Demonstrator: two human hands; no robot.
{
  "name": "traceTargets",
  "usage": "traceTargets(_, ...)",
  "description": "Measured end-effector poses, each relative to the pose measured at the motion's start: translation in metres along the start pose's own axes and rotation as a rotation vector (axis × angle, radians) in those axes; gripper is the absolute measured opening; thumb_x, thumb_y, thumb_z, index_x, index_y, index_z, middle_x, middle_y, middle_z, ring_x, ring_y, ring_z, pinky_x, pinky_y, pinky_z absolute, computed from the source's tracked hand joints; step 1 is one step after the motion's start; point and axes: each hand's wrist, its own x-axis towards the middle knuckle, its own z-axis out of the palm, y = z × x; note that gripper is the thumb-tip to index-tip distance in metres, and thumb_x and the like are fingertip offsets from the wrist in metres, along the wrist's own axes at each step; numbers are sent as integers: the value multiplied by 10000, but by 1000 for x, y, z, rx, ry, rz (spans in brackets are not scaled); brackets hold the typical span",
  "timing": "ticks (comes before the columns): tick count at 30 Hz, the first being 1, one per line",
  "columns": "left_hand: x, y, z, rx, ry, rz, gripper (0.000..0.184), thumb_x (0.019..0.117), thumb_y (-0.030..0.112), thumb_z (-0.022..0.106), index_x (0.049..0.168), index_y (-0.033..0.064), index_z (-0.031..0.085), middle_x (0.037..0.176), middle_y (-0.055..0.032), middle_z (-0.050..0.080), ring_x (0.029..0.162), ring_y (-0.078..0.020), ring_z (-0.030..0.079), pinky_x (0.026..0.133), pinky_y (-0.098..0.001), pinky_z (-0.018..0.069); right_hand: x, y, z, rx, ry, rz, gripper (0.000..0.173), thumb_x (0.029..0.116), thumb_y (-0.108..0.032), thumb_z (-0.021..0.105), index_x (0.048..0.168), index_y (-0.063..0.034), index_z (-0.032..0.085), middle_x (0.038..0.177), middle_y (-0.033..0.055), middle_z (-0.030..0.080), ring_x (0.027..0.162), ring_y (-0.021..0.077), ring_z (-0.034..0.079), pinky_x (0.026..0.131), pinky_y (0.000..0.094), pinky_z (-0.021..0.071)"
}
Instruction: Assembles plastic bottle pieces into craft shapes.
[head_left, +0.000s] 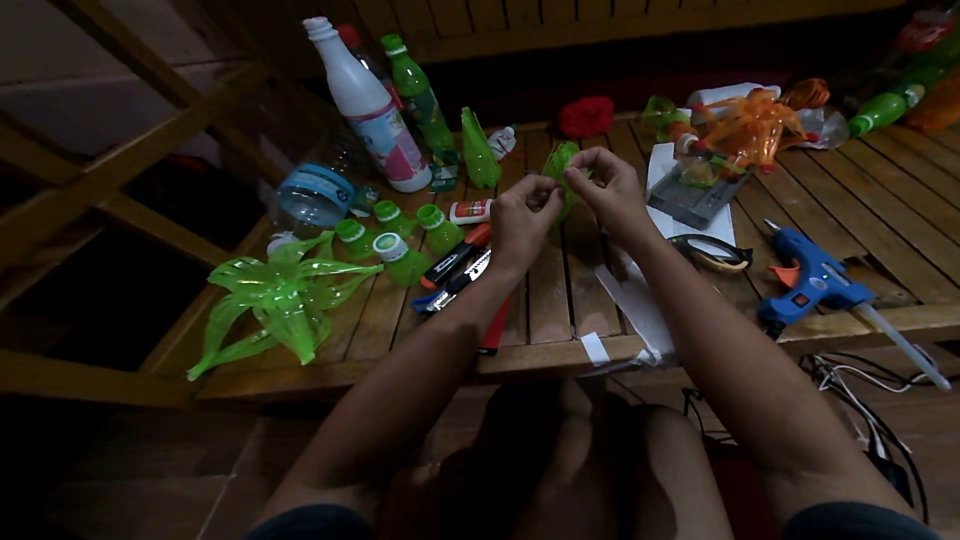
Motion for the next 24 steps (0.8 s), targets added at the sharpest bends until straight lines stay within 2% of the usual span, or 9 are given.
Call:
traceTargets(13,0,2,-1,12,-33,-17,169,992,129,645,1085,1,705,984,-86,711,814,-67,669,740,-230,556,0,-3,-6,-58,-35,2,170,994,-70,587,1120,41,607,949,36,620,805,5,587,741,179,511)
traceTargets(17,-1,0,-1,21,-31,4,174,988,123,644,1092,-3,706,987,-94,714,817,-75,673,734,-233,555,0,-4,-8,-112,-59,-32,153,989,-88,584,1088,26,609,935,29,607,803,11,575,732,179,496)
traceTargets(24,-2,-2,1,29,-12,63,163,975,102,653,1069,-16,715,999,-106,722,855,-69,677,802,-215,552,2,-1,-13,-227,-64,-118,181,967,-124,592,1064,21,641,1000,79,653,907,72,615,822,252,517)
